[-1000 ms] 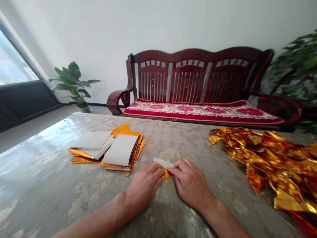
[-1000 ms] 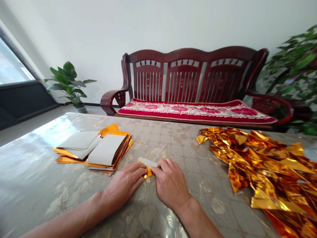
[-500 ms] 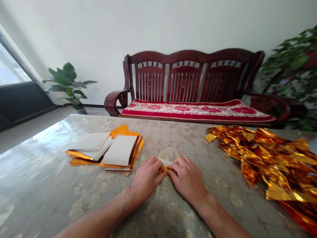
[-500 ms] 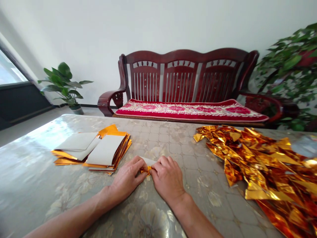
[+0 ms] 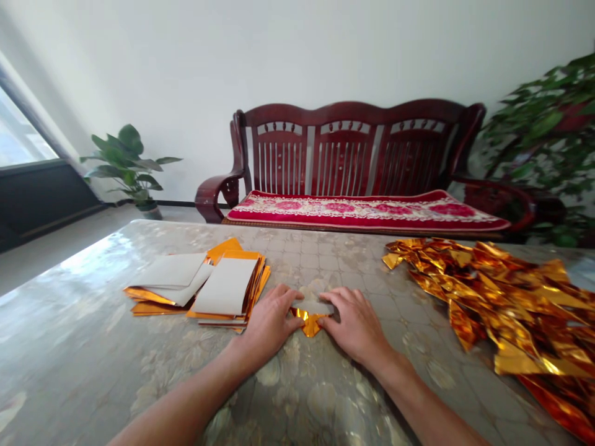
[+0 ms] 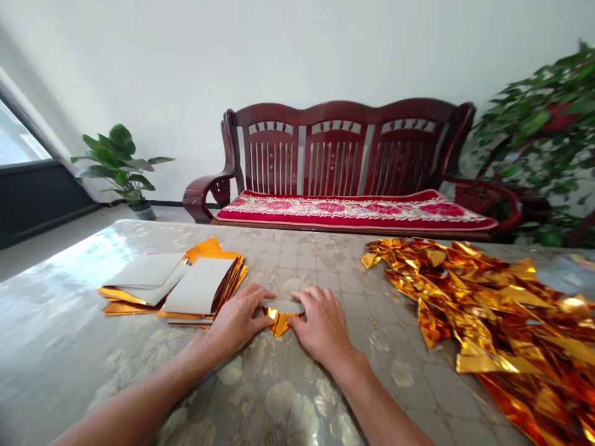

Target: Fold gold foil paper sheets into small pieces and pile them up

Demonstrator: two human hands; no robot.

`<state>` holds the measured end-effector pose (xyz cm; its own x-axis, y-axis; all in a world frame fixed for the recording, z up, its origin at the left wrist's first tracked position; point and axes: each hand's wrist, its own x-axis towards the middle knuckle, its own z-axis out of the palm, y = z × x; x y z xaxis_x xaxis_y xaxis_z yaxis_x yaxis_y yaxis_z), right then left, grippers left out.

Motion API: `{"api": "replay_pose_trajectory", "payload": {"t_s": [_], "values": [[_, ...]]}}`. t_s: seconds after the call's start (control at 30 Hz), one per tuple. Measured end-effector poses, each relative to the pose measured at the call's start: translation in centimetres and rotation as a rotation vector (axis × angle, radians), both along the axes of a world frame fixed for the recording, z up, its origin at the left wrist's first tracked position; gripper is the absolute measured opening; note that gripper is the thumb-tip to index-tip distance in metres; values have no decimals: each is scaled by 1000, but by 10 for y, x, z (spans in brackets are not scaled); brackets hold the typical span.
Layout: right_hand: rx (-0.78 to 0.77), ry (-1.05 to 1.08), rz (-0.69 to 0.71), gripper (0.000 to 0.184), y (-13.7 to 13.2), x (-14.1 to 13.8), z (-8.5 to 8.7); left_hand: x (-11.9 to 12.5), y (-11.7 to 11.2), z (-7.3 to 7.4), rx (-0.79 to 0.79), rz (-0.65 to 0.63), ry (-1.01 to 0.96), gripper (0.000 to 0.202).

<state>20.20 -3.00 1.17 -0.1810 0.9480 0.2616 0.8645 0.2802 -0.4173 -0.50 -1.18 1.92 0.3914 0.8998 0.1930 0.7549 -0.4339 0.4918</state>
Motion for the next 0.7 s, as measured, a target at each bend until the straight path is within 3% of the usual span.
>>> {"api": "replay_pose_trajectory", "payload": {"t_s": [0.17,0.33,0.47,0.7], "values": [[-48,-17,41,41,5,4,3,2,12,-1,-111,-4,3,46],[-56,-8,70,32,7,6,4,4,14,2,-190,21,33,27],[-47,12,65,22,8,5,3,5,14,4,-203,53,20,23],[-4,34,92,9,7,3,3,2,13,-6,-139,31,-138,5]]}}
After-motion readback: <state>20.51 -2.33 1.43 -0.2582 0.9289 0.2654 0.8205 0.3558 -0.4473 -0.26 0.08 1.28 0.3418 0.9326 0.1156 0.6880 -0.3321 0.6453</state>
